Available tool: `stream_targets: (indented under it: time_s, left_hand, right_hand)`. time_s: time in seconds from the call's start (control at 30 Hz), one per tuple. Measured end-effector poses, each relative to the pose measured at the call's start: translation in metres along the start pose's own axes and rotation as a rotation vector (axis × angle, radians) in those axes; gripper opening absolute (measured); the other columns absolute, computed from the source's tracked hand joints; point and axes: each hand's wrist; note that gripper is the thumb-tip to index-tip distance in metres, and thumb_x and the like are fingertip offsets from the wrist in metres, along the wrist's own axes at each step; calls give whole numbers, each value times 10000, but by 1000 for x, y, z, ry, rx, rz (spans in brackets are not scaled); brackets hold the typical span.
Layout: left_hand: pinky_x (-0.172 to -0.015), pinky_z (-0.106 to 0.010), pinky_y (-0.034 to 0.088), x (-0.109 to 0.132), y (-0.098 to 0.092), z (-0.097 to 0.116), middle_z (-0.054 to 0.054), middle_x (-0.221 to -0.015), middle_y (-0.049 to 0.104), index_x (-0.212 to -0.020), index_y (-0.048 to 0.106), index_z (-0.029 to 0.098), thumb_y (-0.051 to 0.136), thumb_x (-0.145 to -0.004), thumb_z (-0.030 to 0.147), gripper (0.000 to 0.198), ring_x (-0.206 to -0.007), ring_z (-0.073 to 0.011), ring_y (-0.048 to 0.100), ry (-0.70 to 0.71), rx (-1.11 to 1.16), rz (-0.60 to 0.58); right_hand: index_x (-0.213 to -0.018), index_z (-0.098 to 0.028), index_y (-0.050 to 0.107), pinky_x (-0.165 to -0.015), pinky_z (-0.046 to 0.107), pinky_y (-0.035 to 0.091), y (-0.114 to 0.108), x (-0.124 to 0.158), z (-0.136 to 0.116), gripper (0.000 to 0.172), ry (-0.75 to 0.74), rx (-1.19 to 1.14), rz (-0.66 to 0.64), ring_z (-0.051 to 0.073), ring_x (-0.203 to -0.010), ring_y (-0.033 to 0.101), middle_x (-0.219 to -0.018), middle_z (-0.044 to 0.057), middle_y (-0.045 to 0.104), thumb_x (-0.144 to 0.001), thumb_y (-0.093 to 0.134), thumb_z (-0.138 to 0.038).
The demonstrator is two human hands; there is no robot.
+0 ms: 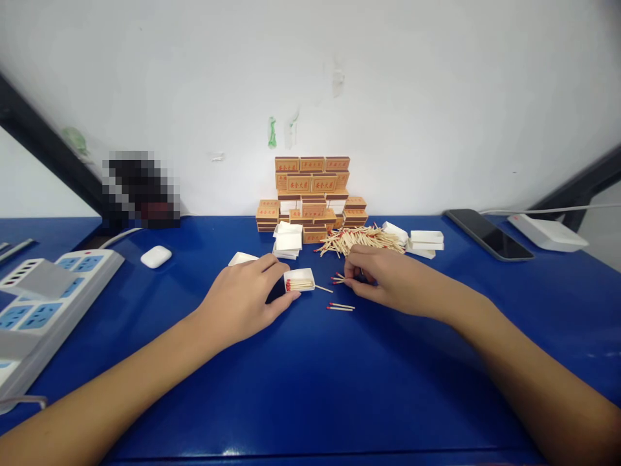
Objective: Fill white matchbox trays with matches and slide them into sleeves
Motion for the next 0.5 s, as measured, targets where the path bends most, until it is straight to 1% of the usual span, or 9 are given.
stream_targets:
  time_s: [0.13,0.27,0.4,0.5]
  left_hand:
    - [-645,-335,496,0,1,0,-34,-1084,741,-1164,721,224,626,-1018,483,312,-858,-234,725,3,-8,5]
    - [-632,-336,491,0,1,0,-32,-1058,742,-1153,726,224,627,-1017,486,310,-853,-235,727,-5,-20,3]
    - [-633,-331,490,1,1,0,-42,-1064,746,-1157,724,220,621,-1020,489,320,-862,-239,730,-4,-23,-1]
    - [-638,-337,495,1,1,0,-39,-1069,746,-1163,724,222,616,-1022,498,328,-870,-244,732,2,-20,-3]
  right_hand:
    - [-877,-214,585,-674,318,394,1,0,4,100,-8,-12,-7,187,-791,574,-938,56,661,-972,550,-207]
    - [-873,-216,599,-651,311,383,0,1,8,102,-11,-15,-1,172,-745,569,-893,41,670,-972,575,-225]
    - [-858,-216,623,-646,311,378,-2,1,8,102,5,6,61,174,-738,581,-853,37,682,-954,597,-234]
    - [-801,-218,647,-636,312,387,-3,0,7,124,63,6,115,173,-708,582,-787,27,679,-918,616,-242]
Point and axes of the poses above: each hand's wrist, its own x-axis away from the middle knuckle, its own y-axis out of the palm, z = x × y
